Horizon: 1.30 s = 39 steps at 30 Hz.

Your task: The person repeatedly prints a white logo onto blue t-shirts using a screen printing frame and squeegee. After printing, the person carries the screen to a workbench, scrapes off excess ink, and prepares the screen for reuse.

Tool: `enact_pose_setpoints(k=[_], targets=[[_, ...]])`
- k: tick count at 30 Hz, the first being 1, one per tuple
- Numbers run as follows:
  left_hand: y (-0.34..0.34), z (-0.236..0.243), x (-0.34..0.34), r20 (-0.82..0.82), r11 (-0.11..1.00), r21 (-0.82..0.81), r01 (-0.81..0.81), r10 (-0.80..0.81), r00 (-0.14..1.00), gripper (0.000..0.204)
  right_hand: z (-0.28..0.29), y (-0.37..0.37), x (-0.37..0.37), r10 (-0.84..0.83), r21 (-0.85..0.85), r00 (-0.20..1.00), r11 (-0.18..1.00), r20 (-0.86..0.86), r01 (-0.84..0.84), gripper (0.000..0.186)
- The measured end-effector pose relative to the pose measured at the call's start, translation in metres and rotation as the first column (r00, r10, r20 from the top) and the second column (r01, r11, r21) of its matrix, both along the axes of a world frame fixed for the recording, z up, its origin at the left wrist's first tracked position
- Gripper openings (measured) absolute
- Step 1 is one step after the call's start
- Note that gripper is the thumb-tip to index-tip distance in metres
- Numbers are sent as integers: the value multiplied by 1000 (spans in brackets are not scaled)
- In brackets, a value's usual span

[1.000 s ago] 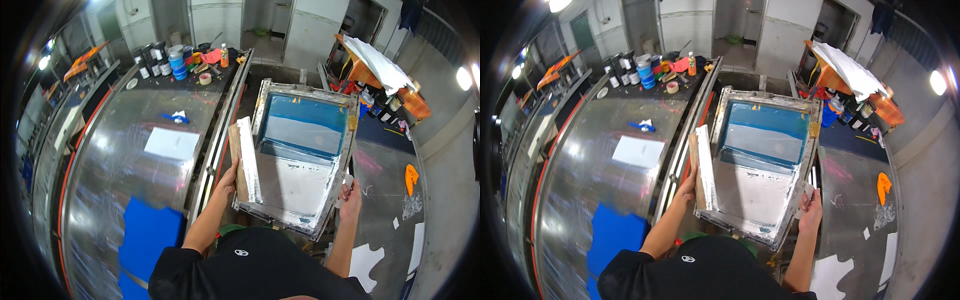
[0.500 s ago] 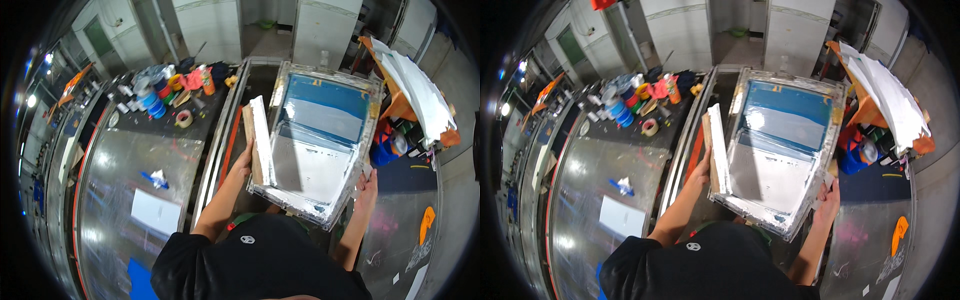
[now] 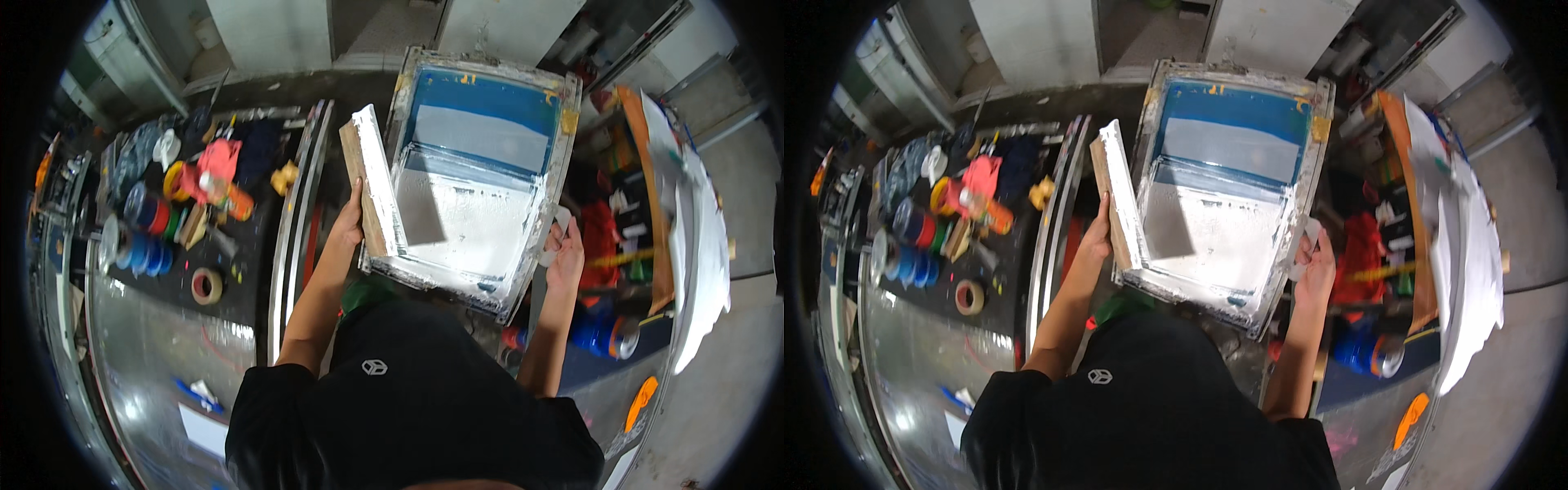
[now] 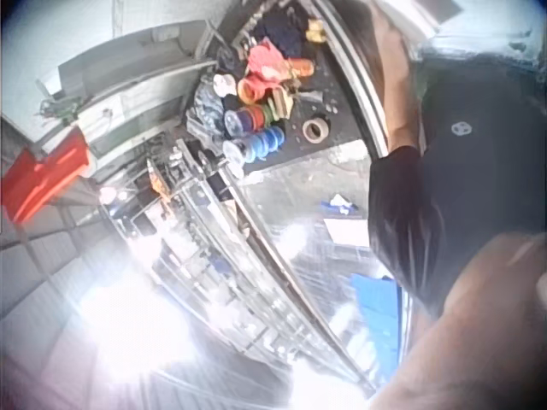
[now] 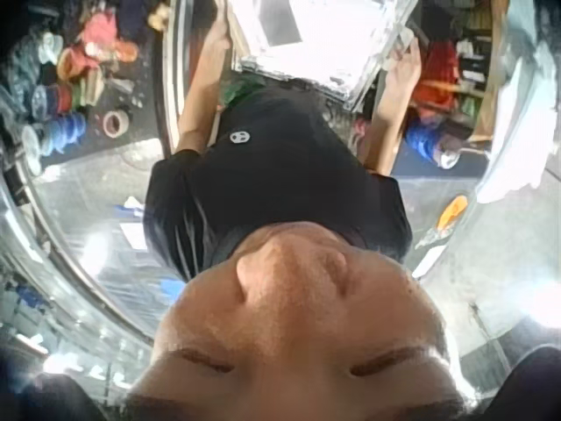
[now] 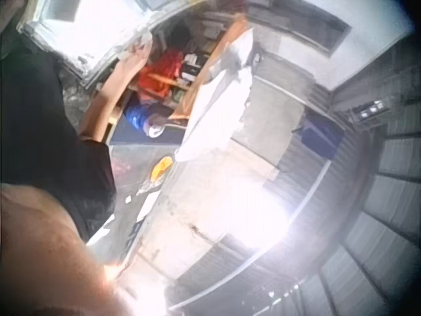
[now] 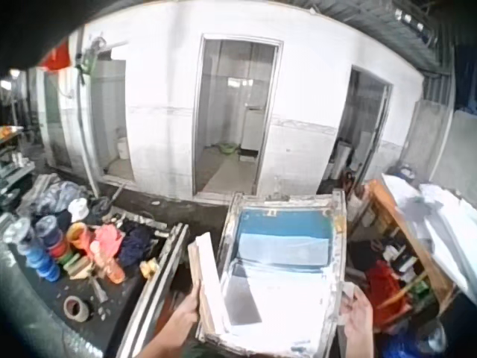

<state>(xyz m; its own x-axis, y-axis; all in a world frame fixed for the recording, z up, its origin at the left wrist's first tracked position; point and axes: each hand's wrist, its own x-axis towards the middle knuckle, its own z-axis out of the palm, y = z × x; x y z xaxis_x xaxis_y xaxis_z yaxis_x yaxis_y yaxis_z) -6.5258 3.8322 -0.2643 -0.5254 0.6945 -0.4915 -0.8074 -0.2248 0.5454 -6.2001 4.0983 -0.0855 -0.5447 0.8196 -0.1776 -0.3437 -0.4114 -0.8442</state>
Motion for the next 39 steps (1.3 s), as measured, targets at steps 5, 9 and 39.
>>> enact_pose_setpoints(k=[5, 9, 39], targets=[[113, 5, -142, -22, 1000, 20, 15, -14, 1000, 75, -32, 103, -118, -29, 34, 999, 999, -33, 30, 19], [146, 4, -206, 11, 997, -66, 29, -29, 1000, 75, -44, 136, -181, -77, -18, 992, 997, 98, 79, 24], [238, 33, -564, 18, 240, -187, -953, 970, 241, 70, -90, 274, -1194, 756, 387, 486, 330, 438, -861, 28]])
